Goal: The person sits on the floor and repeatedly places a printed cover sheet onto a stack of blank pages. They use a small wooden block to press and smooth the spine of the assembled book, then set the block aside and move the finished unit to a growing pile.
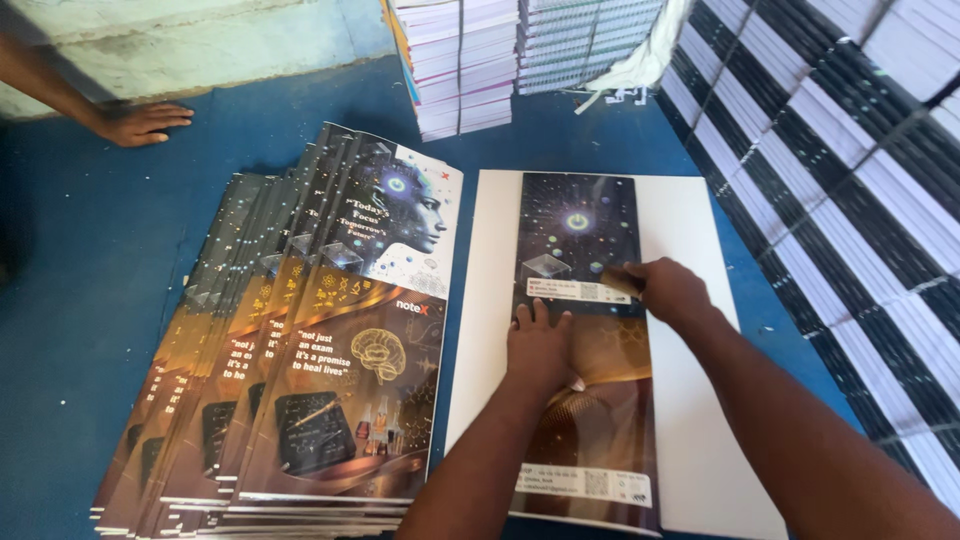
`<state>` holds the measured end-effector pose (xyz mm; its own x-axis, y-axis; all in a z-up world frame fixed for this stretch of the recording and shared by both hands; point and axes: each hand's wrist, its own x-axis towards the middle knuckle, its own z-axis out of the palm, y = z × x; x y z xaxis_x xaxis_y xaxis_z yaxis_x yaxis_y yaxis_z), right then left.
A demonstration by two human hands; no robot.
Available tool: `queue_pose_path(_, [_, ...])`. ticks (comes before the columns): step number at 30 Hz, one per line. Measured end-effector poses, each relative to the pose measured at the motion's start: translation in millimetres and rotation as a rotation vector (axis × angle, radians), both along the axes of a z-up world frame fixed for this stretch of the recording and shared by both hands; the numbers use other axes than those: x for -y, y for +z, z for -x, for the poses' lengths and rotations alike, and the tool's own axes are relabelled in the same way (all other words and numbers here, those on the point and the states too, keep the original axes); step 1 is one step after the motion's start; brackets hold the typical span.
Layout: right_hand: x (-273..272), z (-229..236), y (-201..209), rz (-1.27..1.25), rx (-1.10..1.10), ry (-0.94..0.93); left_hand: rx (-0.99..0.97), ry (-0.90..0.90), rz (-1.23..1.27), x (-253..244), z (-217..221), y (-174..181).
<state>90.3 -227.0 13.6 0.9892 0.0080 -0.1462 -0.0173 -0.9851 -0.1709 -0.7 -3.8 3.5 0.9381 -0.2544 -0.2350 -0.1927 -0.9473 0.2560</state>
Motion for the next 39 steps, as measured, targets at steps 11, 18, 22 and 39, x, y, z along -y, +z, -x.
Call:
queue_pose_path(11, [6.5, 68.3, -2.8, 0.055, -0.020, 0.182, -0.054, 0.037, -0.017, 2.6, 0.5, 1.8])
queue_pose_path(18, [1.7, 101.6, 0.2, 0.091, -0.104, 0.215, -0.108, 0.115, 0.007, 8.1, 2.4, -2.6])
queue_pose_path(22, [-1.4, 122.1, 9.1, 0.025, -0.129, 0.219, -0.186, 0.159, -0.028, 15.9, -0.9, -6.2])
queue_pose_path(39, [-8.1, 198.6, 14.5, -0.087, -0.306, 0.149, -0.151, 0.209, -0.028, 23.3, 7.1, -5.4])
